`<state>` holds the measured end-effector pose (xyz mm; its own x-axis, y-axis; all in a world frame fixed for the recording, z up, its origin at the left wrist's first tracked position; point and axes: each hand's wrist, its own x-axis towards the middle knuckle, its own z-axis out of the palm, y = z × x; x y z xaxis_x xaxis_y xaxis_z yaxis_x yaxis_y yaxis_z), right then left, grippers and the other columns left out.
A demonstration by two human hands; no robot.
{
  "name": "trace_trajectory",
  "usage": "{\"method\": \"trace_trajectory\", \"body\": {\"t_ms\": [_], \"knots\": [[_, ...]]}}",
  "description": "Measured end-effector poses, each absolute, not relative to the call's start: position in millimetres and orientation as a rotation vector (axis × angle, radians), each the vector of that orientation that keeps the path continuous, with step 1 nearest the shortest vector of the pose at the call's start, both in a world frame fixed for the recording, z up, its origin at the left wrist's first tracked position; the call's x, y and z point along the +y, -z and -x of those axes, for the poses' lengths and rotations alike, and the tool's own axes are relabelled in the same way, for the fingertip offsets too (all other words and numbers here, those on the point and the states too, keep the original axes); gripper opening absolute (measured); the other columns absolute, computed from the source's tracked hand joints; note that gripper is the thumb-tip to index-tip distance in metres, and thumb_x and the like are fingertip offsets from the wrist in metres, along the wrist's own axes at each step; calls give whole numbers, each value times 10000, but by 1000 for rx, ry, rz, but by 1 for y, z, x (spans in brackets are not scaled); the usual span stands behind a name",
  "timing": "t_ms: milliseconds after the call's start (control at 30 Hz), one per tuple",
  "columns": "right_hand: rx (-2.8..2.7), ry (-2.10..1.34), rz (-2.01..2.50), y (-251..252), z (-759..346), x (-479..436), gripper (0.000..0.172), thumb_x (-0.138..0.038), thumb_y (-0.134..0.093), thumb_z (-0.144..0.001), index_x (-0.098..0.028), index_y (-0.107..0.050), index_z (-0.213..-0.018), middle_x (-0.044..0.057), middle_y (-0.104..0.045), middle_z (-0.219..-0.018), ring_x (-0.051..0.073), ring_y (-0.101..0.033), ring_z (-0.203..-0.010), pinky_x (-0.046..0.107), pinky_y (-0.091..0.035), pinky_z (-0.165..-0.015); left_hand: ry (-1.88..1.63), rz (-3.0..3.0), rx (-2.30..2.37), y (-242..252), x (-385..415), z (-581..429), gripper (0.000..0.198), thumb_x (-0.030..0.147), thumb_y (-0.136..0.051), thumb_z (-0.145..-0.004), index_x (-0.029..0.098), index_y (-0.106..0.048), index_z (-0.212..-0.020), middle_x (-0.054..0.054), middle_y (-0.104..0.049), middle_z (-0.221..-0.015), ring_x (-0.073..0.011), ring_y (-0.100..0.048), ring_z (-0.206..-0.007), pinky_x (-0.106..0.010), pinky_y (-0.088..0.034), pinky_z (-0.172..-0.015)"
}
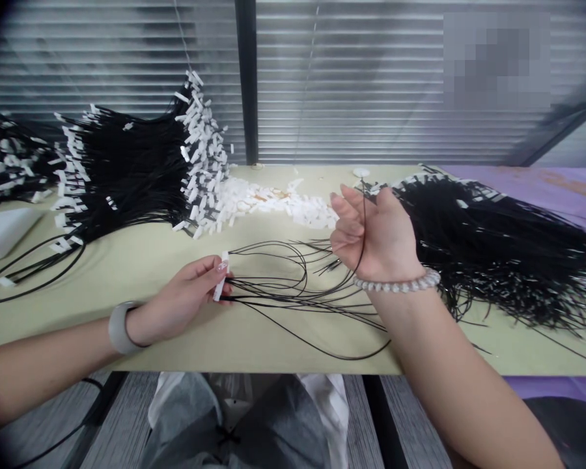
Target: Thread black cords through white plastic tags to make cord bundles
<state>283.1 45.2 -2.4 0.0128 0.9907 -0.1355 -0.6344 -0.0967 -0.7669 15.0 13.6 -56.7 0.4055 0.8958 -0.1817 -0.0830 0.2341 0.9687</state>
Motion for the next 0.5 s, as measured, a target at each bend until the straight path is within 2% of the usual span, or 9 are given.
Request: {"method": "trace_trajectory", "body": {"t_ms": [67, 167, 267, 367, 500], "knots": [[-644, -1475, 802, 0, -281, 45, 318, -427, -274, -914, -214, -500, -849, -53, -488, -570, 26, -198, -329, 214, -181, -351, -822, -1131, 903, 56, 14, -15, 262, 396, -518, -825, 149, -464, -755, 2, -498, -776, -87, -515, -694, -248, -495, -650], [-884, -1311, 904, 0, -269, 40, 195, -386, -377, -884, -231, -462, -802, -79, -355, -449, 53, -181, -306, 236, -138, -330, -815, -1153, 884, 57, 13, -15, 264, 394, -510, -828, 151, -457, -740, 1, -510, -759, -86, -504, -672, -259, -491, -655], [-1187, -1070, 1071, 7, -252, 31, 152, -377, -410, -871, -236, -468, -879, -73, -380, -427, 67, -246, -301, 224, -135, -300, -812, -1175, 885, 58, 13, -15, 258, 396, -499, -834, 152, -466, -756, 0, -516, -750, -90, -506, -674, -260, -486, -655], [-1427, -988, 1170, 15, -236, 21, 87, -288, -393, -873, -223, -434, -833, -63, -423, -453, 67, -328, -352, 186, -209, -324, -809, -1197, 891, 59, 13, -14, 259, 401, -488, -838, 152, -478, -772, 8, -506, -716, -94, -513, -671, -253, -480, -647], [-1818, -913, 1221, 21, -223, 15, 191, -275, -415, -867, -184, -444, -702, -44, -464, -528, 60, -437, -486, 176, -354, -475, -798, -1298, 904, 57, 13, -14, 264, 397, -473, -849, 146, -478, -767, 19, -487, -684, -91, -529, -667, -217, -448, -619]]}}
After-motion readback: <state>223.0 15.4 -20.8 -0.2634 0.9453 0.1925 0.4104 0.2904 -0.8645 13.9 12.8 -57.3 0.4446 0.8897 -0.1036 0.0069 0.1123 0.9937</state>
